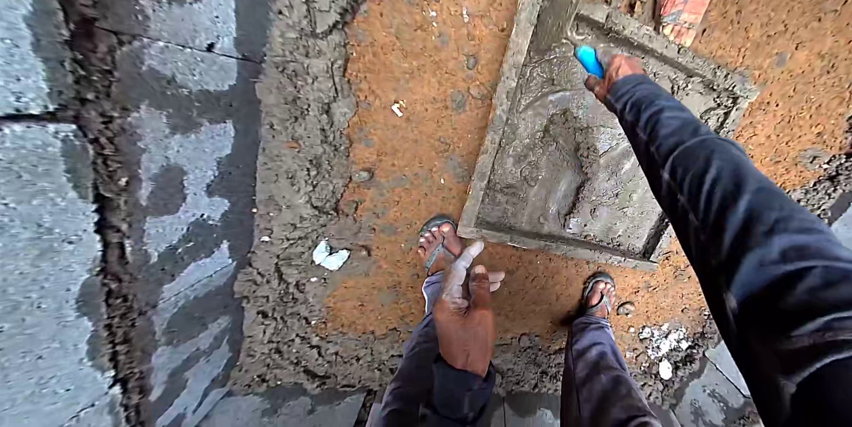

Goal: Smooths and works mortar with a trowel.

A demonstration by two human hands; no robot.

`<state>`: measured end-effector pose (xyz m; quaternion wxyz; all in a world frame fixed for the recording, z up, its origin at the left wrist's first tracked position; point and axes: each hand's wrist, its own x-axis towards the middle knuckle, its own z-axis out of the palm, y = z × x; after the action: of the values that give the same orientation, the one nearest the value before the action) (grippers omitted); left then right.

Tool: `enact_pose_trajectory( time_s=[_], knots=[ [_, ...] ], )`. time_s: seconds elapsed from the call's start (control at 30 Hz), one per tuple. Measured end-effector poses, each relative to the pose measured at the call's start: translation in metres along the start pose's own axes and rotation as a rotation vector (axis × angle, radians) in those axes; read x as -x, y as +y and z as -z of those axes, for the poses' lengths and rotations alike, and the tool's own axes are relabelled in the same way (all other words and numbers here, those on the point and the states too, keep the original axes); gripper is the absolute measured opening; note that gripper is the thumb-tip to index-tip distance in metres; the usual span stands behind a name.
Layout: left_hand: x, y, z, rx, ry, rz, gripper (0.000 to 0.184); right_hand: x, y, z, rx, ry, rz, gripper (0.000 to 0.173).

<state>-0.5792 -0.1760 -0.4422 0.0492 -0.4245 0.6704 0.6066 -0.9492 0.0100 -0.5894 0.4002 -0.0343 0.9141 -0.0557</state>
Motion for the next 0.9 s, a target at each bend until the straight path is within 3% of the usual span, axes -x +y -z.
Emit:
enact_pose_trajectory(
  time_s=[0.2, 0.33, 0.53, 0.67, 0.9],
  knots=[
    [0.003, 0.001, -0.001, -0.047, -0.029, 0.044, 0.031, 0.013, -0.009, -0.035, -0.301, -0.070, -0.064, 0.056],
    [0.001, 0.011, -0.010, -0.053, -0.054, 0.053, 0.031, 0.072, -0.021, -0.072, -0.307, -0.127, -0.041, 0.058],
    [0.004, 0.005, -0.016, -0.105, -0.040, 0.053, 0.031, 0.200, -0.037, -0.198, -0.302, -0.334, -0.102, 0.073],
    [0.012, -0.006, -0.016, -0.154, -0.058, 0.039, 0.030, 0.244, -0.044, -0.258, -0.277, -0.556, -0.178, 0.077],
    [0.027, -0.016, -0.025, -0.163, -0.088, 0.007, 0.031, 0.262, -0.002, -0.255, -0.129, -0.680, -0.041, 0.075]
  ],
)
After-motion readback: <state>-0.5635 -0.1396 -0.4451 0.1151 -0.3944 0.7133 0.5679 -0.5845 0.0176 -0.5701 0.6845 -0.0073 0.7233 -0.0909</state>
